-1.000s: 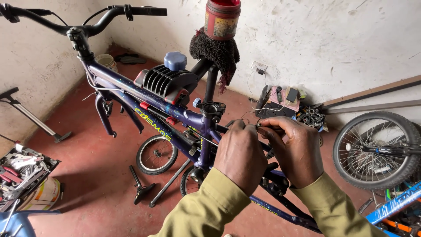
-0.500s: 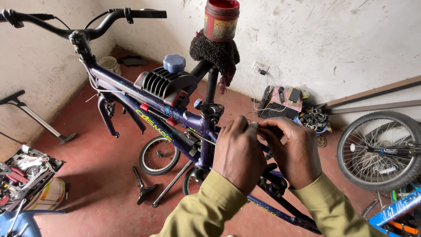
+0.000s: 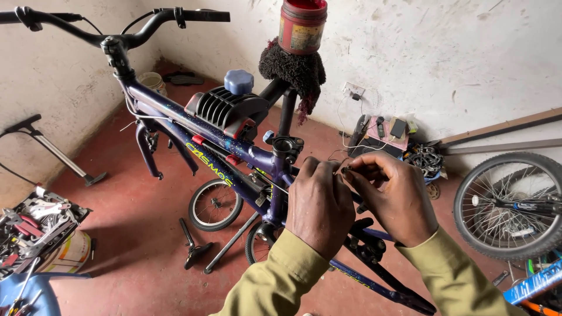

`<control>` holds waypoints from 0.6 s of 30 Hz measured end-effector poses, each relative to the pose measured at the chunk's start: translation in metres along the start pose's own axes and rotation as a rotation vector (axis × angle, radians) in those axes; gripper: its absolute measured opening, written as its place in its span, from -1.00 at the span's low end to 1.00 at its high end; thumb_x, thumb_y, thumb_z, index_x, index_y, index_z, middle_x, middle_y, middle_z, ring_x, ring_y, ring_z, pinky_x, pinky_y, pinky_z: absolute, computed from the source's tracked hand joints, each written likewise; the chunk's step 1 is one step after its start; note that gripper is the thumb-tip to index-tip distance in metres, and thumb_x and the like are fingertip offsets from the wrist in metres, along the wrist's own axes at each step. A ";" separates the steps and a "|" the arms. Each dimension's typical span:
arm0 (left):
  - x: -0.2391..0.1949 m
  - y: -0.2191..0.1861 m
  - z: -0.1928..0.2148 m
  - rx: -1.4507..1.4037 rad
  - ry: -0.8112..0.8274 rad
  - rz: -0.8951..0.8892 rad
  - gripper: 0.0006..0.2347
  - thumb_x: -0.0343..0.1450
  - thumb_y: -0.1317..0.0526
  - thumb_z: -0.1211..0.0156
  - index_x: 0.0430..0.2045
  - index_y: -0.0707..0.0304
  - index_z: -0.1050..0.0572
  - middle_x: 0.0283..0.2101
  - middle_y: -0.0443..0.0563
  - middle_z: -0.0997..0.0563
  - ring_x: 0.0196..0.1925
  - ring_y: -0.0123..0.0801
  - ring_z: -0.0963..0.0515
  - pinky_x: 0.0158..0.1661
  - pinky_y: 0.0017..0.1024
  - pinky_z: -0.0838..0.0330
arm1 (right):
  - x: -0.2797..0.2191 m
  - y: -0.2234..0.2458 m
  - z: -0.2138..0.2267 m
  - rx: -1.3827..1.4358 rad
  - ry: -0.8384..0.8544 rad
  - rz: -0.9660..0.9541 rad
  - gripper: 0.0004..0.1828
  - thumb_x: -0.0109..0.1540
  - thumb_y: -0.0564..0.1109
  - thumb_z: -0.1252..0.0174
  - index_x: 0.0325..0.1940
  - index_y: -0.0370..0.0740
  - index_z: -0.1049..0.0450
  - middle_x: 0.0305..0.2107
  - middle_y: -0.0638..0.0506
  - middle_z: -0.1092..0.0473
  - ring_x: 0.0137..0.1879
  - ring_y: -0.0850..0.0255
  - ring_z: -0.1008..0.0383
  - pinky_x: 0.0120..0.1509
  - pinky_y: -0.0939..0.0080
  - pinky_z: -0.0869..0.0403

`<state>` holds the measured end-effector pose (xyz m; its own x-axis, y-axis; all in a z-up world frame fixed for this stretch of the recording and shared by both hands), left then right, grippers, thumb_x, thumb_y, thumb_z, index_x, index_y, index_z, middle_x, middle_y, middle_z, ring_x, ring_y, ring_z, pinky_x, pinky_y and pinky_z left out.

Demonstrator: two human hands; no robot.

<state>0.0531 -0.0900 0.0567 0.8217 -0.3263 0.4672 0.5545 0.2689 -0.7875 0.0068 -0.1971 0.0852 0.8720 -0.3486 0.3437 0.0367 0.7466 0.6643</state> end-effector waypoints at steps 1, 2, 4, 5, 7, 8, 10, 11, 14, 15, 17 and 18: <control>0.001 0.001 0.000 -0.001 0.000 -0.001 -0.79 0.24 0.33 0.02 -0.35 0.38 -0.52 -0.49 0.13 -0.40 -0.53 -0.02 -0.52 -0.55 -0.31 -0.41 | 0.002 0.003 0.001 -0.001 -0.001 0.000 -0.86 0.08 -0.18 -0.24 -0.30 -0.24 -0.50 -0.54 -0.07 -0.51 -0.43 0.19 -0.54 -0.38 0.27 -0.43; 0.002 0.004 -0.002 0.000 0.013 0.022 -0.80 0.23 0.33 0.00 -0.36 0.39 -0.52 -0.48 0.12 -0.40 -0.54 -0.03 -0.52 -0.56 -0.31 -0.41 | 0.004 0.006 0.001 -0.009 0.009 0.002 -0.87 0.08 -0.20 -0.23 -0.30 -0.26 -0.50 -0.54 -0.09 -0.50 -0.42 0.19 -0.55 -0.38 0.26 -0.44; 0.003 0.006 -0.004 0.000 0.027 0.044 -0.80 0.22 0.33 -0.02 -0.37 0.39 -0.51 -0.48 0.11 -0.40 -0.56 -0.05 -0.52 -0.58 -0.32 -0.41 | 0.006 0.008 0.004 -0.019 0.017 0.003 -0.88 0.09 -0.23 -0.22 -0.30 -0.29 -0.50 -0.54 -0.12 -0.50 -0.41 0.18 -0.56 -0.39 0.25 -0.45; 0.003 0.005 -0.004 -0.015 0.037 0.051 -0.81 0.22 0.34 -0.02 -0.37 0.38 -0.52 -0.49 0.11 -0.41 -0.56 -0.07 -0.53 -0.58 -0.35 -0.41 | 0.007 0.008 0.005 -0.025 0.028 0.009 -0.90 0.09 -0.24 -0.21 -0.32 -0.26 -0.52 -0.54 -0.10 -0.50 -0.41 0.19 -0.56 -0.40 0.27 -0.46; 0.004 0.005 -0.004 -0.030 0.045 0.054 -0.81 0.22 0.35 -0.01 -0.38 0.37 -0.52 -0.49 0.10 -0.41 -0.56 -0.10 -0.53 -0.59 -0.37 -0.41 | 0.008 0.010 0.006 -0.030 0.036 0.019 -0.92 0.09 -0.26 -0.20 -0.33 -0.23 -0.53 -0.55 -0.09 -0.51 -0.42 0.21 -0.56 -0.42 0.29 -0.46; 0.004 0.005 -0.004 -0.030 0.049 0.066 -0.81 0.21 0.35 0.00 -0.39 0.37 -0.52 -0.50 0.10 -0.42 -0.56 -0.10 -0.54 -0.60 -0.38 -0.41 | 0.008 0.011 0.007 -0.017 0.023 0.021 -0.92 0.10 -0.24 -0.20 -0.33 -0.24 -0.54 -0.57 -0.10 -0.50 -0.43 0.20 -0.55 -0.42 0.29 -0.46; 0.004 0.005 -0.003 -0.030 0.050 0.083 -0.80 0.21 0.36 0.01 -0.39 0.37 -0.52 -0.50 0.09 -0.42 -0.56 -0.11 -0.54 -0.61 -0.39 -0.41 | 0.007 0.009 0.006 -0.004 0.016 0.025 -0.92 0.11 -0.23 -0.19 -0.33 -0.25 -0.54 -0.59 -0.12 -0.49 -0.45 0.19 -0.55 -0.42 0.28 -0.46; 0.004 0.005 -0.002 -0.008 0.054 0.086 -0.81 0.20 0.35 -0.01 -0.41 0.36 -0.53 -0.51 0.10 -0.44 -0.57 -0.10 -0.55 -0.62 -0.38 -0.41 | 0.006 0.006 0.005 -0.012 0.002 0.023 -0.92 0.12 -0.22 -0.19 -0.32 -0.25 -0.53 -0.60 -0.10 -0.48 -0.47 0.22 -0.54 -0.43 0.29 -0.45; 0.004 0.004 0.000 -0.001 0.060 0.090 -0.83 0.21 0.35 -0.04 -0.41 0.36 -0.53 -0.51 0.11 -0.45 -0.56 -0.06 -0.56 -0.62 -0.35 -0.42 | 0.005 0.000 0.003 -0.018 -0.017 0.022 -0.92 0.14 -0.19 -0.19 -0.31 -0.25 -0.52 -0.63 -0.07 -0.47 -0.50 0.24 -0.52 -0.45 0.31 -0.44; 0.004 0.004 0.001 -0.013 0.062 0.090 -0.83 0.21 0.34 -0.05 -0.40 0.36 -0.53 -0.51 0.13 -0.46 -0.54 -0.03 -0.56 -0.60 -0.34 -0.44 | 0.006 0.000 0.003 -0.014 -0.025 0.023 -0.91 0.15 -0.17 -0.19 -0.32 -0.24 -0.52 -0.65 -0.04 -0.46 -0.53 0.25 -0.51 -0.46 0.32 -0.44; 0.004 0.007 0.000 -0.026 0.064 0.088 -0.82 0.21 0.34 -0.06 -0.40 0.35 -0.54 -0.50 0.12 -0.46 -0.53 -0.04 -0.57 -0.59 -0.35 -0.44 | 0.008 -0.001 0.002 -0.034 -0.019 0.067 -0.93 0.16 -0.19 -0.17 -0.31 -0.21 -0.52 -0.62 -0.04 -0.47 -0.48 0.23 -0.53 -0.45 0.32 -0.43; 0.003 0.009 -0.001 -0.039 0.070 0.089 -0.82 0.21 0.33 -0.06 -0.39 0.34 -0.54 -0.50 0.11 -0.47 -0.52 -0.05 -0.57 -0.59 -0.36 -0.44 | 0.007 -0.001 0.002 -0.055 -0.012 0.105 -0.94 0.17 -0.20 -0.16 -0.30 -0.17 -0.52 -0.60 -0.03 -0.48 -0.43 0.21 -0.55 -0.44 0.31 -0.42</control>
<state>0.0601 -0.0893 0.0510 0.8557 -0.3654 0.3664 0.4728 0.2643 -0.8406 0.0122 -0.2010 0.0885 0.8664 -0.2732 0.4180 -0.0280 0.8092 0.5869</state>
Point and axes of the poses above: each hand's wrist, its own x-axis towards the middle knuckle, its own z-axis out of the back of the hand, y = z × x, the point moved 8 cm from there along x, towards the middle knuckle
